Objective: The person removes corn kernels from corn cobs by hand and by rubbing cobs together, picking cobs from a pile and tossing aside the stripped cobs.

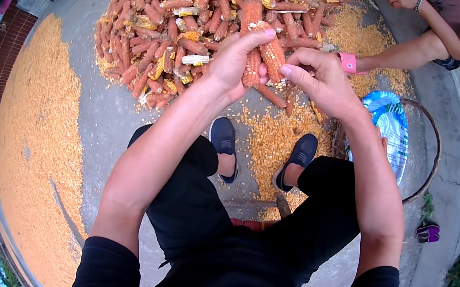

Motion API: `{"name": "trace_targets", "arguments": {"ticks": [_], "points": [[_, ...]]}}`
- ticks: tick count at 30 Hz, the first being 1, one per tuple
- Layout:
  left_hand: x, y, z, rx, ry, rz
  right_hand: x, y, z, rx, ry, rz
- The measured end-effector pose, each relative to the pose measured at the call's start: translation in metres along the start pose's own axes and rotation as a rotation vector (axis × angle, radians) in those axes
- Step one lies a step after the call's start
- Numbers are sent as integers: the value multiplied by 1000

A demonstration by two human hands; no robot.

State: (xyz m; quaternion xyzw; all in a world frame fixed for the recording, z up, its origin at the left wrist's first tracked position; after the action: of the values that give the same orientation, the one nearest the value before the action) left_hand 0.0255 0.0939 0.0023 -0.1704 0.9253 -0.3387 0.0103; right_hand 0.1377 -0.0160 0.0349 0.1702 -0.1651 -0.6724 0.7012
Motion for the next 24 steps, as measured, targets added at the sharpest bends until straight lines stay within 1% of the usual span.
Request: {"name": "trace_targets", "arguments": {"ticks": [2,6,9,13,14,17,23,24], "points": [[1,1,-1,-23,-6,11,0,0,-1,7,-12,15],[1,-2,-3,77,-10,42,2,-2,-3,-189,34,16],[-2,-1,-6,16,-45,66,1,1,-7,-87,54,-50],[1,-11,-7,-171,-62,80,-2,11,-19,-176,50,-172],[2,-12,-5,-175,-35,98,-2,12,-21,-195,11,-123],[2,-10,-4,-244,-85,64,0,5,-14,-337,8,-10],[2,-10,-12,-204,-152,83,-2,-5,-26,-112,-14,111],[2,-10,-12,-189,-154,68,-2,-5,-24,-86,-39,96]]}}
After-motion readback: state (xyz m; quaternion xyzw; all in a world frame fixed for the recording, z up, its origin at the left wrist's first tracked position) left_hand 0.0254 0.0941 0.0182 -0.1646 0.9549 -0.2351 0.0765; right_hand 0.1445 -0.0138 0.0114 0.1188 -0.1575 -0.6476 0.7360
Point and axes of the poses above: each hand's wrist, its own x-axis away from the middle knuckle, its own y-axis out of the back of the hand, z = x × y, the point moved 6 cm from there along -x, towards the middle knuckle, and after that the axes turned 15 degrees about z, right-handed, at the moved point
